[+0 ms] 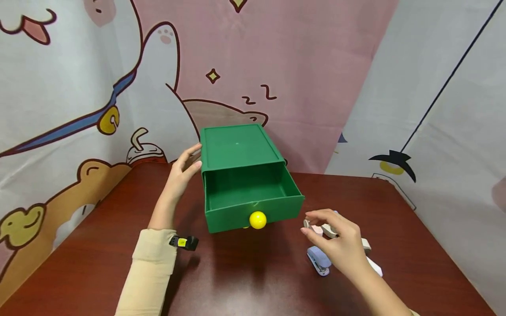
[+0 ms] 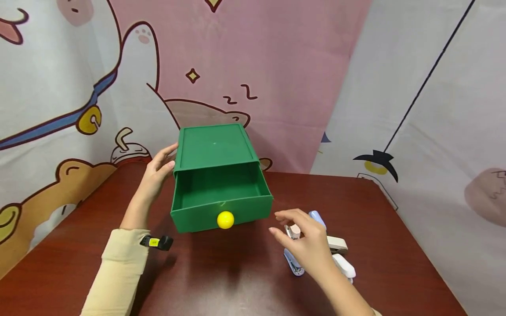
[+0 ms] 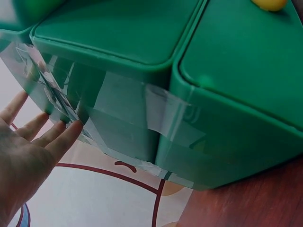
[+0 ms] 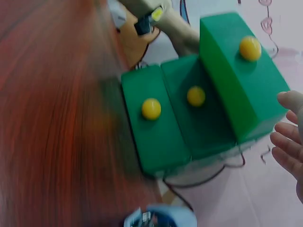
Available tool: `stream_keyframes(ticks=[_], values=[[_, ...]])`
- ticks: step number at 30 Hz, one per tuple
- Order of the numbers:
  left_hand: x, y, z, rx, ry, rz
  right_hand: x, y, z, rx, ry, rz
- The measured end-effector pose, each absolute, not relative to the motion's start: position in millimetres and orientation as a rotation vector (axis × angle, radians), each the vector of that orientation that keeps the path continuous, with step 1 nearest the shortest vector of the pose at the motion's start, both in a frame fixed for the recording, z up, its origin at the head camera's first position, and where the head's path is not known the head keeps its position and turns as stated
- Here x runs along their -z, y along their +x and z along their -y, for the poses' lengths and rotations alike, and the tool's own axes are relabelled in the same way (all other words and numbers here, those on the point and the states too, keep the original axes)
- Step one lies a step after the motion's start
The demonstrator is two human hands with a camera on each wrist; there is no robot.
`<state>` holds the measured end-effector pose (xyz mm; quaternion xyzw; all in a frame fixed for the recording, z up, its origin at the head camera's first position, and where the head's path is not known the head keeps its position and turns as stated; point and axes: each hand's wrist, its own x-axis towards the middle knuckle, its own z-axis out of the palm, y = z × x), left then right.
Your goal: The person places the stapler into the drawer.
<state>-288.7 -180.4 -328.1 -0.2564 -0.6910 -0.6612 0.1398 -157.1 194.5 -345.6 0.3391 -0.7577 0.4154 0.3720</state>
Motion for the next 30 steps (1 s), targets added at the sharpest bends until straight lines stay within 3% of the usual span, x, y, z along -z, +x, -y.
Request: stream_keyframes(ticks=[30], values=[[330.9, -288.8, 181.1, 1.905, -0.729, 2.003, 402.8, -199.2, -260.6, -1.01, 0.602, 2.474]])
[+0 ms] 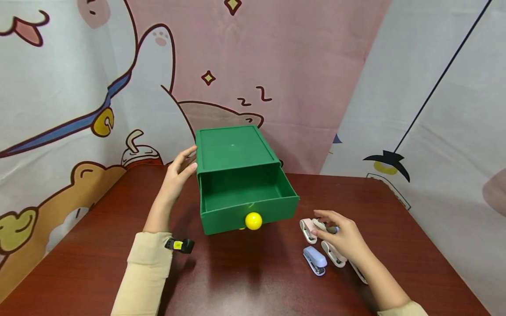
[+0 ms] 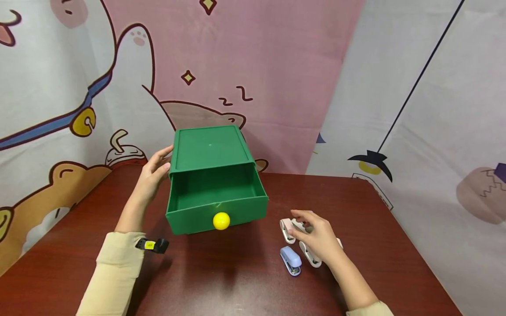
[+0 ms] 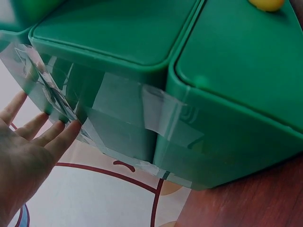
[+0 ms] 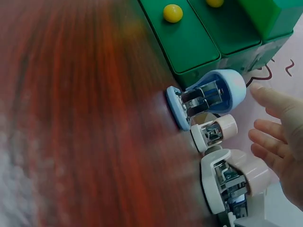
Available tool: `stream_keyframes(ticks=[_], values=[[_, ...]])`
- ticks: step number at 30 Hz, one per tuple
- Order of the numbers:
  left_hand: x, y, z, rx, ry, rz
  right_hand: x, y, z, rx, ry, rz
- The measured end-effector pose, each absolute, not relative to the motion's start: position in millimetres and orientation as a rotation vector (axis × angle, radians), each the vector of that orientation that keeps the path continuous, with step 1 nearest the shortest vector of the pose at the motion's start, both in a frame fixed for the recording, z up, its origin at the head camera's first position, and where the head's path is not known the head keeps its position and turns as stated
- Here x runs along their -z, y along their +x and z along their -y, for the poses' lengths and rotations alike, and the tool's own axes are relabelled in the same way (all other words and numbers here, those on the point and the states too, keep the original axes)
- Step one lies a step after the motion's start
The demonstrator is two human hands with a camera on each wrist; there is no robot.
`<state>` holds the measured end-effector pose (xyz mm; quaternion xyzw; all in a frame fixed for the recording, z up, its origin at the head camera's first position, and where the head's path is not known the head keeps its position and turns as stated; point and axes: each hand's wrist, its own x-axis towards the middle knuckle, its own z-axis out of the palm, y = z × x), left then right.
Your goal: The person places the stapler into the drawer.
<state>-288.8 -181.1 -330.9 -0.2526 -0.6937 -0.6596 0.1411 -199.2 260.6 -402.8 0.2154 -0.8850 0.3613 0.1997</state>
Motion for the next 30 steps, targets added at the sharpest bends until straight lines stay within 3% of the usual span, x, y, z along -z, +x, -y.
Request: stream_keyframes(ticks=[30], values=[[331.4, -289.0, 181.2, 1.902, -0.726, 2.011, 408.2, -229.6, -266.4, -1.081, 0.794, 2.918]])
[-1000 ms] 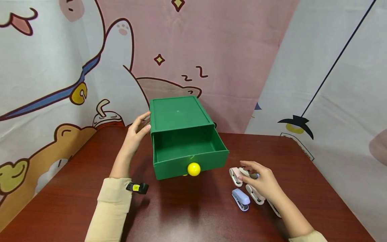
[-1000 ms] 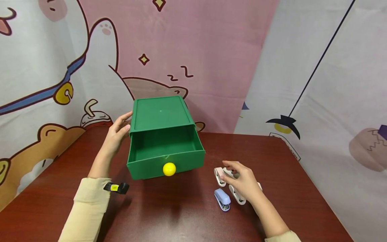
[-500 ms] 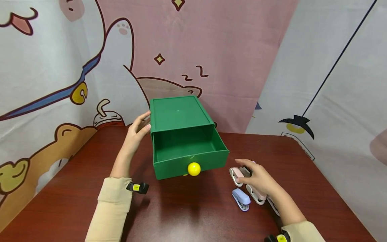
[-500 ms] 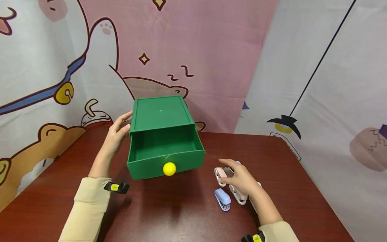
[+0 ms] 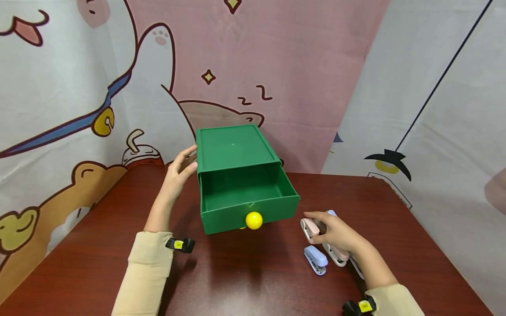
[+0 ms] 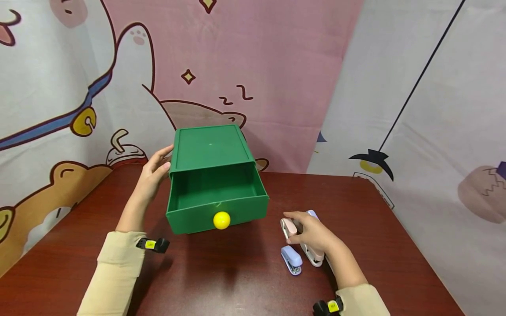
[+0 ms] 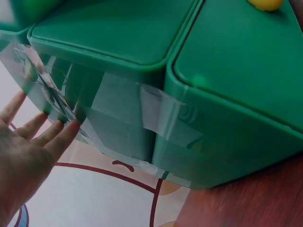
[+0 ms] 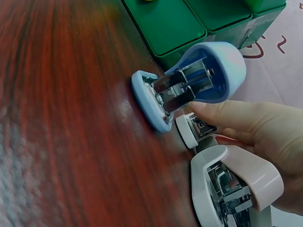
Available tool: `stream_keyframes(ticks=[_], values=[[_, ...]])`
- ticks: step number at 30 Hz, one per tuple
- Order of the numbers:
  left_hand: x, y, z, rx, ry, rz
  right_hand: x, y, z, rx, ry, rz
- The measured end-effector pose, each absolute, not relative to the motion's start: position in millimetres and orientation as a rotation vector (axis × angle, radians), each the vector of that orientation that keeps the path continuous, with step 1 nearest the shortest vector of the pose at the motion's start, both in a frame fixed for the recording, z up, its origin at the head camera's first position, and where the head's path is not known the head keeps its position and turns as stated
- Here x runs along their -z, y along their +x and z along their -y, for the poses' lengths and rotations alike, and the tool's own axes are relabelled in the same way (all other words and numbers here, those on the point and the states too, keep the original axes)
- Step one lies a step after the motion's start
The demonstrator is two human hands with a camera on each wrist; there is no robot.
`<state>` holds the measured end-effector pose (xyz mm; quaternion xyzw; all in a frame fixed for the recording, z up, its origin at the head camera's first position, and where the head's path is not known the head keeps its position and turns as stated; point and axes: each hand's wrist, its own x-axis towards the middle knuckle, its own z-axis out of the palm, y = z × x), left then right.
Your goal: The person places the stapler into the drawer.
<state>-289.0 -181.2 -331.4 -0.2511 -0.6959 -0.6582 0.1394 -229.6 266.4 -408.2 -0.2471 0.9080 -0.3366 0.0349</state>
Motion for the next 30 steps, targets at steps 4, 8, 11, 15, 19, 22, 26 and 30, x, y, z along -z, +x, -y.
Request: stream_keyframes(ticks=[4, 8, 11, 15, 19, 22, 26, 30], values=[[331.0, -289.2, 181.3, 1.904, -0.73, 2.008, 408.4, -230.0, -266.5, 1.009, -0.778, -2.813], [331.3, -288.9, 181.5, 1.905, -0.729, 2.013, 409.7, -229.7, -266.4, 1.008, -0.77, -2.815], [331.6, -288.7, 181.6, 1.903, -0.728, 2.018, 410.8, -229.3, -266.0, 1.024, -0.747, -2.814], [332.3, -288.4, 182.5, 1.901, -0.731, 2.021, 412.5, -229.0, -265.5, 1.042, -0.76, -2.836], [333.3, -288.5, 182.7, 1.901, -0.733, 2.022, 413.2, -228.6, -265.8, 1.049, -0.762, -2.899], [333.3, -288.7, 182.5, 1.903, -0.74, 2.017, 411.9, -228.3, -266.2, 1.095, -0.736, -2.935], [333.1, -289.1, 181.9, 1.904, -0.746, 2.015, 407.9, -227.8, -266.2, 1.178, -0.718, -2.942], [333.5, -289.3, 182.3, 1.9, -0.741, 2.019, 401.7, -225.9, -264.8, 1.234, -0.721, -2.946]])
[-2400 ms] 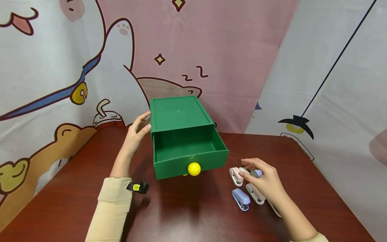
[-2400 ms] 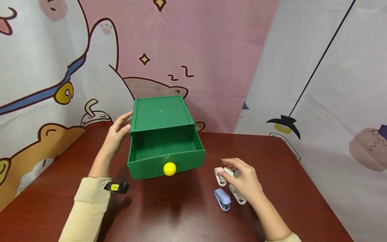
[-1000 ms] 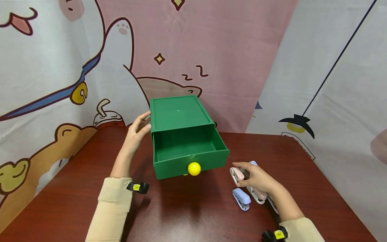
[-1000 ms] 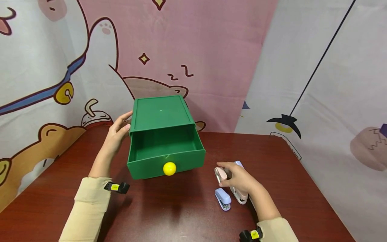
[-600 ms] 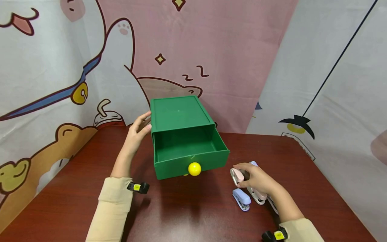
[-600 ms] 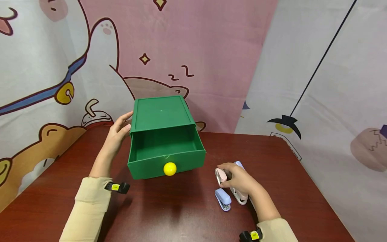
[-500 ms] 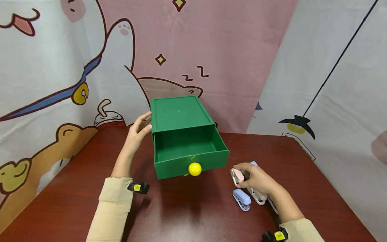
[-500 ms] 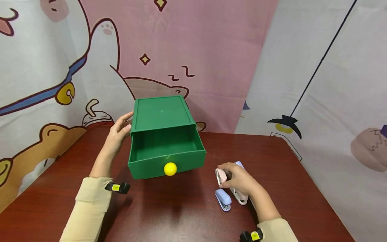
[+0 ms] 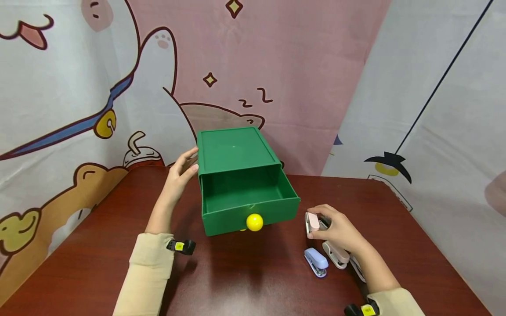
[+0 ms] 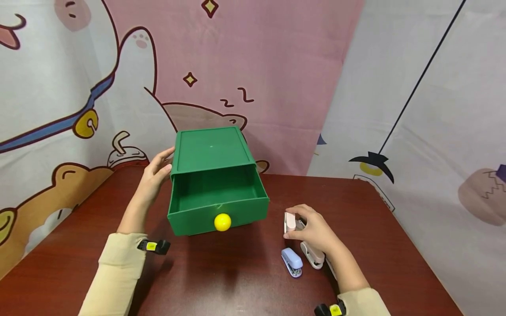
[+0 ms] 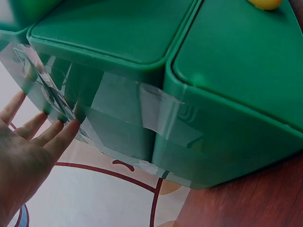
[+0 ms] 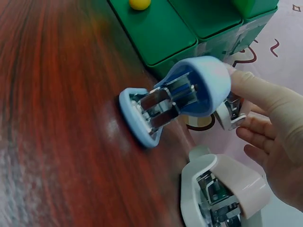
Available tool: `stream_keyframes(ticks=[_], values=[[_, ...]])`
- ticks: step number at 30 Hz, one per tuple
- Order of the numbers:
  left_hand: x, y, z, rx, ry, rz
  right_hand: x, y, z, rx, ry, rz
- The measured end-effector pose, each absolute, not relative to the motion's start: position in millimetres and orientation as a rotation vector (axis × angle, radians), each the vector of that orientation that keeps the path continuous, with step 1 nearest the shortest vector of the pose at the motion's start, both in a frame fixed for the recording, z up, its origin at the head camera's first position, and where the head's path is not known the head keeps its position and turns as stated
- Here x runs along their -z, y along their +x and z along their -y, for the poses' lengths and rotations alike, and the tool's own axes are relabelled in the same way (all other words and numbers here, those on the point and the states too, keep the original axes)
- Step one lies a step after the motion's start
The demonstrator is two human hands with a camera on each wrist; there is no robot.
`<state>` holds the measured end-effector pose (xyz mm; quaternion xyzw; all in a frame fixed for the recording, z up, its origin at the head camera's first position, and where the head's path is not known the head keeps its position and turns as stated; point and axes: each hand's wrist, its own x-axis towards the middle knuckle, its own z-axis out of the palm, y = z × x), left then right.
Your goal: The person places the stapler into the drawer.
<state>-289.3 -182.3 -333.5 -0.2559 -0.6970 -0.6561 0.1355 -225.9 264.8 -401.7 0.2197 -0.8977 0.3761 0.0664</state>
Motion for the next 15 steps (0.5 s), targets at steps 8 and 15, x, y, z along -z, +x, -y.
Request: stream_keyframes(ticks=[8, 15], values=[[332.9, -289.3, 181.8, 1.897, -0.742, 2.018, 387.0, -221.1, -262.9, -1.14, 0.641, 2.619], [333.3, -288.9, 182.4, 1.903, -0.735, 2.015, 365.5, -213.4, -255.9, -1.138, 0.594, 2.517]])
